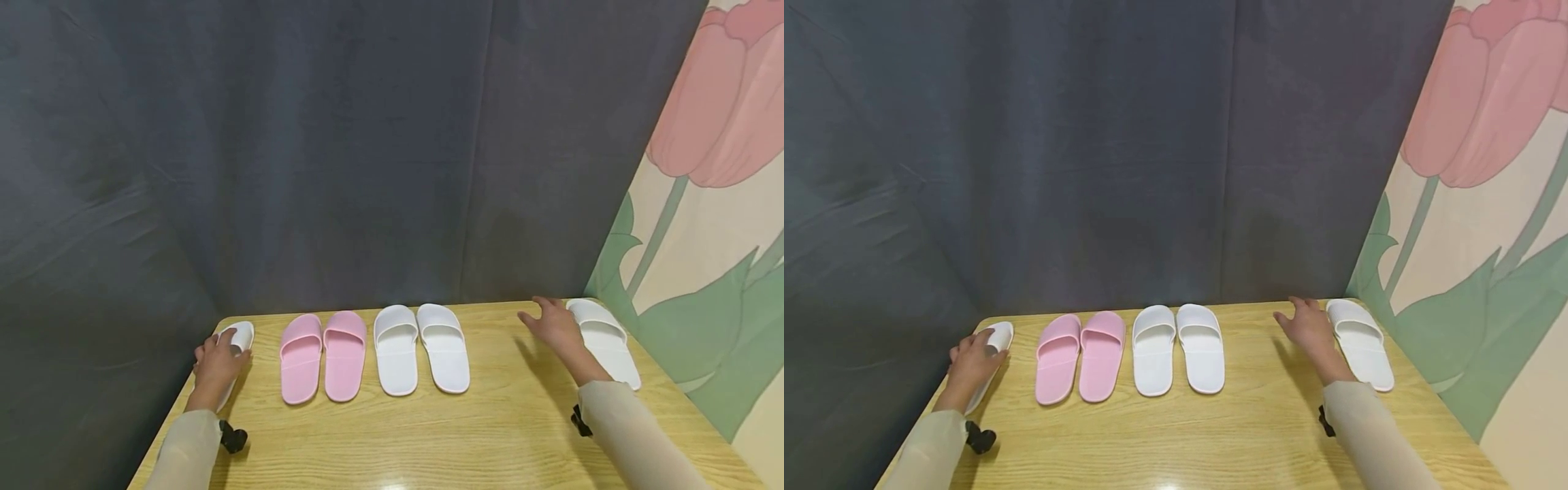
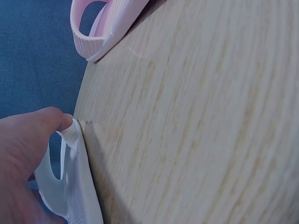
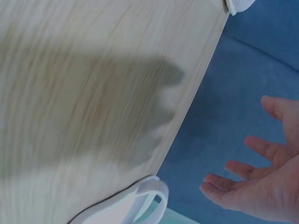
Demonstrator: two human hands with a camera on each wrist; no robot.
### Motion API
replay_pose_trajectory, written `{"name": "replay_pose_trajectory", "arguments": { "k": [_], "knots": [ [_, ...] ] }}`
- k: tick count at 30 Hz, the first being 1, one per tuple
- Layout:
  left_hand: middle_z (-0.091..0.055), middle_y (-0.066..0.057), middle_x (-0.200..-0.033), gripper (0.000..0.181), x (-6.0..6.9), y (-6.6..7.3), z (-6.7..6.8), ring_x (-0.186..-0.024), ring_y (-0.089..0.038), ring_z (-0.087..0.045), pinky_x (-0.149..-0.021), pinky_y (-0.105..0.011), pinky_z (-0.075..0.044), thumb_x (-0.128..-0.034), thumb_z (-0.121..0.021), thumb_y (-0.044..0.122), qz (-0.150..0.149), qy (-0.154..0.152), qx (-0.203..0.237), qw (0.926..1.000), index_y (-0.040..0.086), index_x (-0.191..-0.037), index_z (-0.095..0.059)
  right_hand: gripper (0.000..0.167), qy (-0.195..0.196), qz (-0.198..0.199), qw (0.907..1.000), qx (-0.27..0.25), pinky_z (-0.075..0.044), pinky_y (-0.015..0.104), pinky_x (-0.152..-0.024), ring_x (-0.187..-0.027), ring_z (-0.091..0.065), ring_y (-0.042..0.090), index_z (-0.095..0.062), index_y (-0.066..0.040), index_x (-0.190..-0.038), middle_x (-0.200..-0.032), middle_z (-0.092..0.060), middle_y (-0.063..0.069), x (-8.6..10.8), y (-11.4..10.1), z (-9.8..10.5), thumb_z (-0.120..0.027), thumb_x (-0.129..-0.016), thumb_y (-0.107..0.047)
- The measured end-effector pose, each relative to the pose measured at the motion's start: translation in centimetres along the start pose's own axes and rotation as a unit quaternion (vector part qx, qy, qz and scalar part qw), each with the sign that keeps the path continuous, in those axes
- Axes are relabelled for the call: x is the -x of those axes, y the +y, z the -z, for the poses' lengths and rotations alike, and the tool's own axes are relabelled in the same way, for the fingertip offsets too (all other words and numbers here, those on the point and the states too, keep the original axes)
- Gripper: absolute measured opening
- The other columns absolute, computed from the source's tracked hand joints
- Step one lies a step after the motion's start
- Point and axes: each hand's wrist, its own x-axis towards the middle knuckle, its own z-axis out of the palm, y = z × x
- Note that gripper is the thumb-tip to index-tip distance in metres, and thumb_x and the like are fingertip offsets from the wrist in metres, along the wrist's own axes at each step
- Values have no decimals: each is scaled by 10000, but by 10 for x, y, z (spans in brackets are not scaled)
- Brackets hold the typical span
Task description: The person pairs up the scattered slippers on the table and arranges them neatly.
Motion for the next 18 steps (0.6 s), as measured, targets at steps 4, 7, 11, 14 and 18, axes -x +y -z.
{"name": "replay_pose_trajectory", "arguments": {
  "k": [4,7,11,14,18],
  "knots": [
    [-217,-402,-1492,692,0,-2,-1,-1321,-623,-211,-981,-785,-260,-930,-653,256,-1,43,0,10000,26,-1500,-335,672,-251,-270,9993,38,-384,728,-948,-1227,-353,700,-420,93,-1444,-1458,-300,441,3,8,9,-557,-1004,-397],
    [-229,-399,-1487,690,-1,-2,-1,-1315,-617,-224,-975,-783,-280,-928,-658,253,-1,55,-17,10000,29,-1498,-342,697,-435,-487,9979,44,-403,723,-914,-1226,-336,706,-377,77,-1473,-1461,-266,445,4,16,13,-530,-1015,-425],
    [-235,-396,-1483,691,-1,-2,0,-1306,-609,-233,-954,-783,-309,-928,-660,254,28,22,-48,10000,37,-1501,-342,713,-509,-649,9966,44,-404,720,-905,-1223,-330,698,-357,75,-1482,-1445,-267,450,5,27,17,-523,-1014,-437],
    [-232,-396,-1481,698,-1,-3,0,-1300,-608,-233,-946,-782,-315,-928,-661,259,42,-19,-52,10000,41,-1505,-335,710,-445,-662,9968,95,-403,722,-895,-1211,-335,701,-367,86,-1466,-1427,-281,453,6,36,19,-519,-1010,-437],
    [-227,-394,-1486,705,-2,-4,-1,-1301,-605,-230,-953,-780,-308,-929,-658,264,88,-61,-32,9999,48,-1513,-327,677,-270,-594,9977,173,-405,725,-879,-1185,-351,711,-399,96,-1431,-1391,-308,456,6,50,21,-514,-1011,-422]
  ]
}}
